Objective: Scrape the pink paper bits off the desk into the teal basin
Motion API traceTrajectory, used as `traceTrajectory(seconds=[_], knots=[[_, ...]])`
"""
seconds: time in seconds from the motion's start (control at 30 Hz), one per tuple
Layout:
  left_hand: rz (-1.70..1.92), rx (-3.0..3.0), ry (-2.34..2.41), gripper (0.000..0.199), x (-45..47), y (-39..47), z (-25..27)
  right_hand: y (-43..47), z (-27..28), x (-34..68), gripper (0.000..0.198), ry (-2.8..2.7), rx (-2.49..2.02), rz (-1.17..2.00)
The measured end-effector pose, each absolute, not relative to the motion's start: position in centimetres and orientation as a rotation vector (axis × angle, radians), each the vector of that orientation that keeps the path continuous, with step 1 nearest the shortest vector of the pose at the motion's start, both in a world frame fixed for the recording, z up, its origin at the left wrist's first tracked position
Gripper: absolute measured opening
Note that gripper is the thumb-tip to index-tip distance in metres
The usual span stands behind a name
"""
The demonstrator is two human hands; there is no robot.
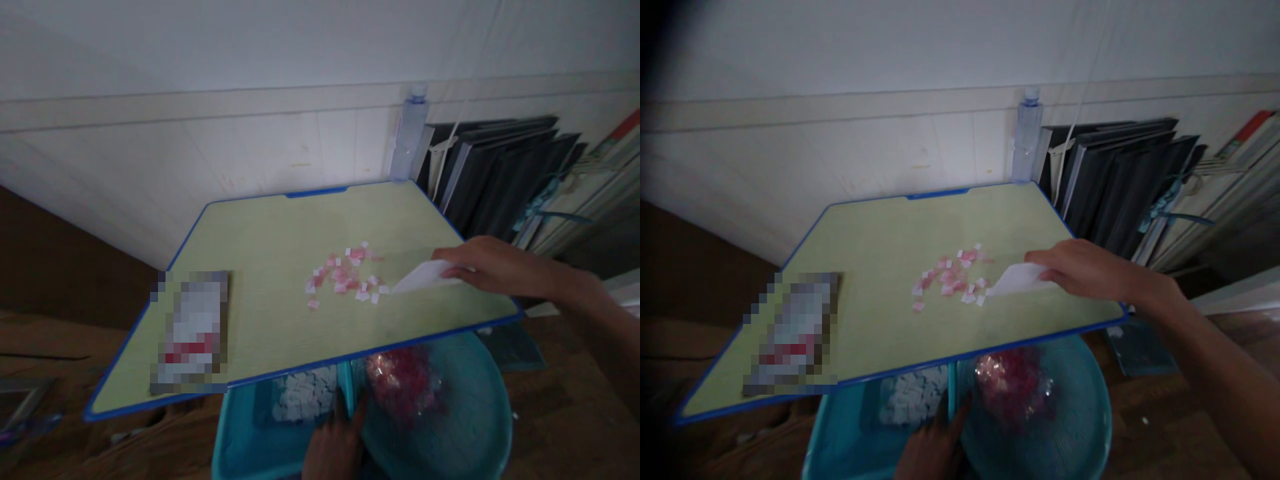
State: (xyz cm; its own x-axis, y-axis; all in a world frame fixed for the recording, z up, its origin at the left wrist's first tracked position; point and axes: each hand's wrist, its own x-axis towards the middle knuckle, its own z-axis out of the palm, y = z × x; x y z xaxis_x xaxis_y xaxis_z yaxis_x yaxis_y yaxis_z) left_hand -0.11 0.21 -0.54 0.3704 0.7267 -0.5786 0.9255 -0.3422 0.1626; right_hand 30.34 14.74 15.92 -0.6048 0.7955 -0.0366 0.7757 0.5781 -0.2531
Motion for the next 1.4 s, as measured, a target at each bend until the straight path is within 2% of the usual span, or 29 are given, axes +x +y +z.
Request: traceTrajectory(seconds=[0.1,0.33,0.87,0.97,1.17,1.4], knots=[[-0.582,2.167,1.430,0.066,-0.1,0.2,-0.5,17.3,16.2,32.0,0.015,-2.694,-1.512,0.517],[-0.595,2.148,1.424,0.067,-0.2,0.1,-0.7,20.3,14.8,31.9,0.026,-2.703,-1.409,0.788],[-0.493,2.247,1.472,0.061,-0.3,-0.1,-1.1,17.7,14.8,24.9,0.027,-2.873,-1.106,0.735],[-0.494,2.247,1.466,0.059,-0.3,-0.2,-1.0,17.3,14.9,24.6,0.024,-2.899,-1.070,0.771],[-0.543,2.232,1.449,0.058,-0.3,-0.2,-0.8,16.4,14.8,24.9,0.036,-2.880,-1.103,0.812],[-0.544,2.270,1.457,0.060,-0.3,-0.3,-0.8,15.6,14.8,24.8,0.031,-2.859,-1.086,0.918]])
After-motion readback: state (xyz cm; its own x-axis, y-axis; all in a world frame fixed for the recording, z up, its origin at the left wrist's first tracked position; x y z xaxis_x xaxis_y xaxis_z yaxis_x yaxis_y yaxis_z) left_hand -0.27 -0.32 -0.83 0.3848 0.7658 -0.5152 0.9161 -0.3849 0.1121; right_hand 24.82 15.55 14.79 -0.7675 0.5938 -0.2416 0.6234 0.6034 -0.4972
